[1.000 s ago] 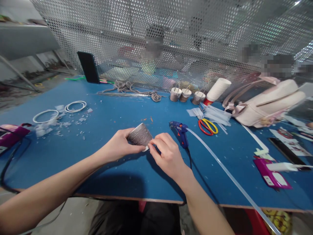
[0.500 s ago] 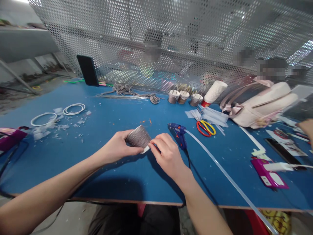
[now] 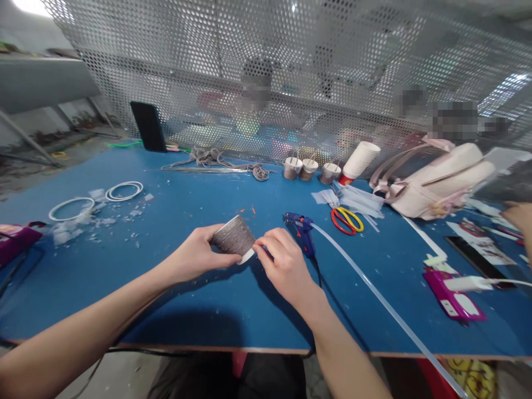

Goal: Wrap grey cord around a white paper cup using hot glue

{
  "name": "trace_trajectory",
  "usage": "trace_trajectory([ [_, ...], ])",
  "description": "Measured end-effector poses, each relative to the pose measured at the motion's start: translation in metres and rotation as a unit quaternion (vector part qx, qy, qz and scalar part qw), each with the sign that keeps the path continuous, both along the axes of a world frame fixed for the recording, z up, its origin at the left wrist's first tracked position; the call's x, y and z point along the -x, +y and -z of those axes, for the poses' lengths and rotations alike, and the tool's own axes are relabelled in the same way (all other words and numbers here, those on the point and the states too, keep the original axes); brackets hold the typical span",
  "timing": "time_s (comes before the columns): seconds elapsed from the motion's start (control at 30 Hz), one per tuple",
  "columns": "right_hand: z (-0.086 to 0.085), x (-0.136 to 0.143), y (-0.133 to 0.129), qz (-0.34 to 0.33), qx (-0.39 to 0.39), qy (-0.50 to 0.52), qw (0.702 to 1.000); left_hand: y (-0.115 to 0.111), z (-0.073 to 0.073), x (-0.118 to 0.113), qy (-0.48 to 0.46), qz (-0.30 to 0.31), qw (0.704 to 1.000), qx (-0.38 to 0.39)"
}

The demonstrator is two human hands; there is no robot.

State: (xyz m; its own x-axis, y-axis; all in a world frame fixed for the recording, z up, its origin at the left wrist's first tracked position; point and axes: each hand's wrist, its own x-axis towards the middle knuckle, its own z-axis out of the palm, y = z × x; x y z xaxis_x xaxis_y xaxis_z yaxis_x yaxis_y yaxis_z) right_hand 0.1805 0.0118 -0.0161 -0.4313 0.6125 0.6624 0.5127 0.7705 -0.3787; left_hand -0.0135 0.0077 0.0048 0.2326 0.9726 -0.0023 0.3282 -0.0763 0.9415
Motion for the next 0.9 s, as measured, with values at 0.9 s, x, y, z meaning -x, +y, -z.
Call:
trace_trajectory([
  [0.9, -0.0045, -0.0015, 0.0009, 0.014, 0.083, 0.040, 0.996, 0.0019, 0.0024, 0.0044, 0.032, 0.028, 0.996, -0.073],
])
